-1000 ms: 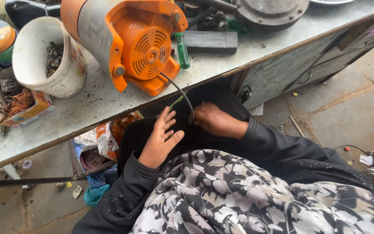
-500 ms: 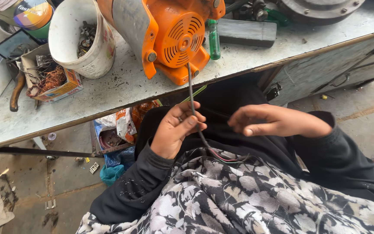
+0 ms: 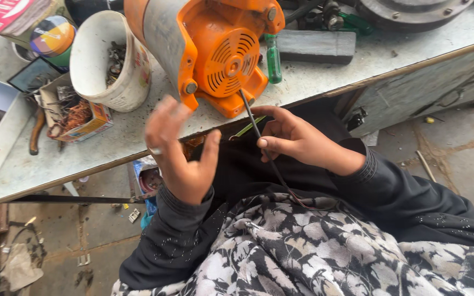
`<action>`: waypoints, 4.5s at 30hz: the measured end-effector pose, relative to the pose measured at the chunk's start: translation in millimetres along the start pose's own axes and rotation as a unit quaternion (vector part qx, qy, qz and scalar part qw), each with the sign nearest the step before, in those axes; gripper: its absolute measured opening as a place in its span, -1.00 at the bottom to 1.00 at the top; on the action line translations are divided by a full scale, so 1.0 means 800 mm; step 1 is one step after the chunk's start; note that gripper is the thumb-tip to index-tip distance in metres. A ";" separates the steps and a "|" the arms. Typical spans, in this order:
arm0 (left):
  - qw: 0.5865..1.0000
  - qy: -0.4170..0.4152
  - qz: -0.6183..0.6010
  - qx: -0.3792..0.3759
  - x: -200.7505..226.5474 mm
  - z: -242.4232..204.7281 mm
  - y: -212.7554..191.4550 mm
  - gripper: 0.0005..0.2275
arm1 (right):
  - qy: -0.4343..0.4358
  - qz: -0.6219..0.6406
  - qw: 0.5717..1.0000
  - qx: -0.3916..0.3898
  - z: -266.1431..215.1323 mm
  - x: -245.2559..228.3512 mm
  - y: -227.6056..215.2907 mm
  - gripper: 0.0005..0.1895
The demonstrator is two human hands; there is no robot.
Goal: The person uses a screwdriver to work on the casing of an orange electrical device, likely a motor or pump. They repeatedly insert the tool into the device's housing and turn it while holding the object steady with their other hand.
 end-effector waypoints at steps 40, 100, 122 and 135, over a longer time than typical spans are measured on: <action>0.998 -0.042 0.037 0.014 -0.058 0.031 0.018 -0.53 | -0.438 -0.549 0.683 0.200 0.052 -0.192 0.024 -0.69; 0.989 0.072 0.103 -0.081 -0.047 0.024 0.023 -0.02 | -0.236 -0.371 0.869 0.227 -0.008 -0.084 -0.018 -0.86; 0.974 0.012 -0.227 0.000 -0.050 0.035 0.031 -0.38 | -0.202 -0.510 0.836 0.025 -0.027 -0.111 0.003 -0.66; 0.971 -0.069 -0.227 0.021 -0.052 0.041 0.022 -0.54 | -0.085 -0.529 0.844 -0.035 -0.013 -0.086 0.000 -0.55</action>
Point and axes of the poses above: each hand's wrist, its own z-axis towards the middle knuckle, its own y-axis out of the palm, x = y × z, the point moved 6 cm from there along z, towards the middle knuckle, and after that the axes turned 8 degrees about z, right-handed, at the moved point
